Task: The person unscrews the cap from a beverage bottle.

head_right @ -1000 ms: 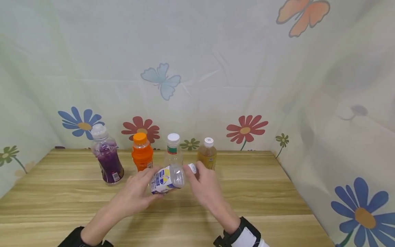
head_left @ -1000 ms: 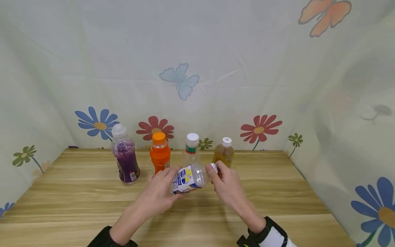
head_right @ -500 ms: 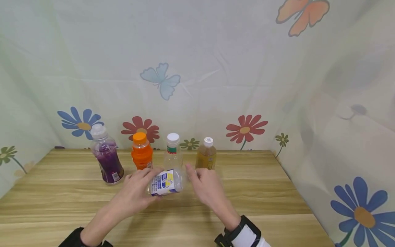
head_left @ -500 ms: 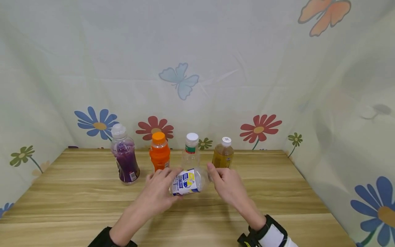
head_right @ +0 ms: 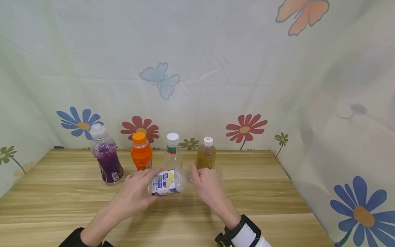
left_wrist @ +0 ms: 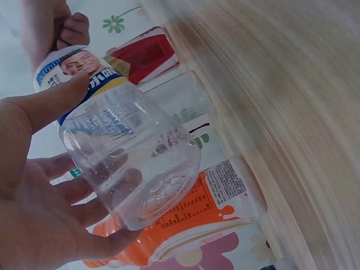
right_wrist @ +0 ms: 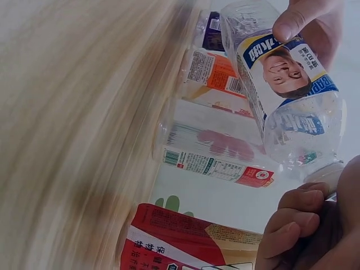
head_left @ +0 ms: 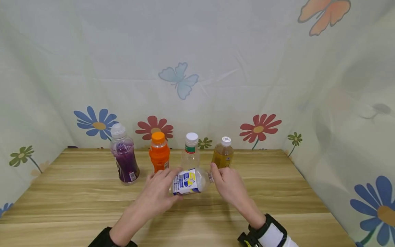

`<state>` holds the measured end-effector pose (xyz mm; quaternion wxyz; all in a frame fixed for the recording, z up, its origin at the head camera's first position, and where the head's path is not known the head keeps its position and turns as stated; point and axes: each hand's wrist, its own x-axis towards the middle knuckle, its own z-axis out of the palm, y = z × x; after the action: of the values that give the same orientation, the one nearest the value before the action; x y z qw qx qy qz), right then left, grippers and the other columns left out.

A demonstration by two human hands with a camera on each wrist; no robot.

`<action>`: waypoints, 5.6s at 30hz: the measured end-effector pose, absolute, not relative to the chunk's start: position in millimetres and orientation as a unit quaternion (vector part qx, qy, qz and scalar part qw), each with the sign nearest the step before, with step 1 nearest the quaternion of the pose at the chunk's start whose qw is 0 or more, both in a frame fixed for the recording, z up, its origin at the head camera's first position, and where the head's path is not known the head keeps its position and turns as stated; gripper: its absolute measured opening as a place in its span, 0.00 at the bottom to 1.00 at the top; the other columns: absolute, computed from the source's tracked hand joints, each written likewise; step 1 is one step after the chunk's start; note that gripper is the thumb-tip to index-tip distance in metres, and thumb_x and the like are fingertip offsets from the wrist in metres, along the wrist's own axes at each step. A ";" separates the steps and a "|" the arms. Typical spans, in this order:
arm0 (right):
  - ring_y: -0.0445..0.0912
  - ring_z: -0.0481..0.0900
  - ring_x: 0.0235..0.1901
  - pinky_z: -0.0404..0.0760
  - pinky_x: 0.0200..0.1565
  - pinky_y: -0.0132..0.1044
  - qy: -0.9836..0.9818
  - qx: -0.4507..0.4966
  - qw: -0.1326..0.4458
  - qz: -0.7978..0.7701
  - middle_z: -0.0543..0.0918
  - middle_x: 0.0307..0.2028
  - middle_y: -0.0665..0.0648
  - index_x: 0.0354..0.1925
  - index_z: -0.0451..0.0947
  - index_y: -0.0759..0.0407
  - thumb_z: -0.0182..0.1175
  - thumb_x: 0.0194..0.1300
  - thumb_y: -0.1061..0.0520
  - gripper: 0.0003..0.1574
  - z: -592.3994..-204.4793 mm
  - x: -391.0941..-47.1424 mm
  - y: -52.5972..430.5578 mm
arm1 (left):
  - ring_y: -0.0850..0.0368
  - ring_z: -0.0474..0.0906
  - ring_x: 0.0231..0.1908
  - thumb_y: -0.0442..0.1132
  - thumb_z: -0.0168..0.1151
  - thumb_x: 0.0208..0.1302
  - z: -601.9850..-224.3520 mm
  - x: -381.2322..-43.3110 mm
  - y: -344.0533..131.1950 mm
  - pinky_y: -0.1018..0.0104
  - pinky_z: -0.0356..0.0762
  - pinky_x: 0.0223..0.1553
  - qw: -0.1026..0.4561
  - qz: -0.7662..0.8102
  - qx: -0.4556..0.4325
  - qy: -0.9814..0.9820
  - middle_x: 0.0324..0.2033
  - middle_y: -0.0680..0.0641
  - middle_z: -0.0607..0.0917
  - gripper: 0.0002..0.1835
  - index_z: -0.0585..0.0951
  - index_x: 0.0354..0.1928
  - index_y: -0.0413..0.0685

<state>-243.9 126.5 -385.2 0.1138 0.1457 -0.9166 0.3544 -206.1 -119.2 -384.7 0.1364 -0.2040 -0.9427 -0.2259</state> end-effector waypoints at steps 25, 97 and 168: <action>0.36 0.63 0.14 0.62 0.17 0.30 -0.877 0.220 0.223 0.365 0.62 0.12 0.40 0.13 0.66 0.50 0.50 0.78 0.53 0.32 -387.4 -245.9 126.5 | 0.46 0.79 0.55 0.45 0.80 0.56 -387.8 -210.9 -120.6 0.37 0.72 0.60 0.100 -0.271 -0.239 -0.927 0.57 0.43 0.83 0.41 0.74 0.70 0.41; 0.46 0.81 0.39 0.85 0.43 0.39 -0.846 0.211 0.083 0.482 0.84 0.40 0.54 0.51 0.85 0.66 0.71 0.64 0.65 0.17 -358.8 -233.3 132.1 | 0.48 0.79 0.53 0.39 0.86 0.47 -392.3 -215.7 -123.4 0.44 0.77 0.57 0.136 -0.267 -0.217 -0.929 0.55 0.46 0.82 0.43 0.77 0.66 0.43; 0.49 0.80 0.45 0.85 0.46 0.36 -0.840 0.227 0.072 0.488 0.83 0.47 0.57 0.54 0.81 0.66 0.66 0.68 0.67 0.17 -361.9 -230.4 133.5 | 0.48 0.80 0.50 0.39 0.84 0.49 -391.2 -213.2 -121.2 0.47 0.79 0.54 0.126 -0.257 -0.216 -0.933 0.54 0.43 0.82 0.42 0.76 0.67 0.41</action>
<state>-230.4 133.5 -361.9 0.0722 0.2274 -0.8398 0.4877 -213.2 -121.2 -391.2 0.1263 -0.2165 -0.9334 -0.2569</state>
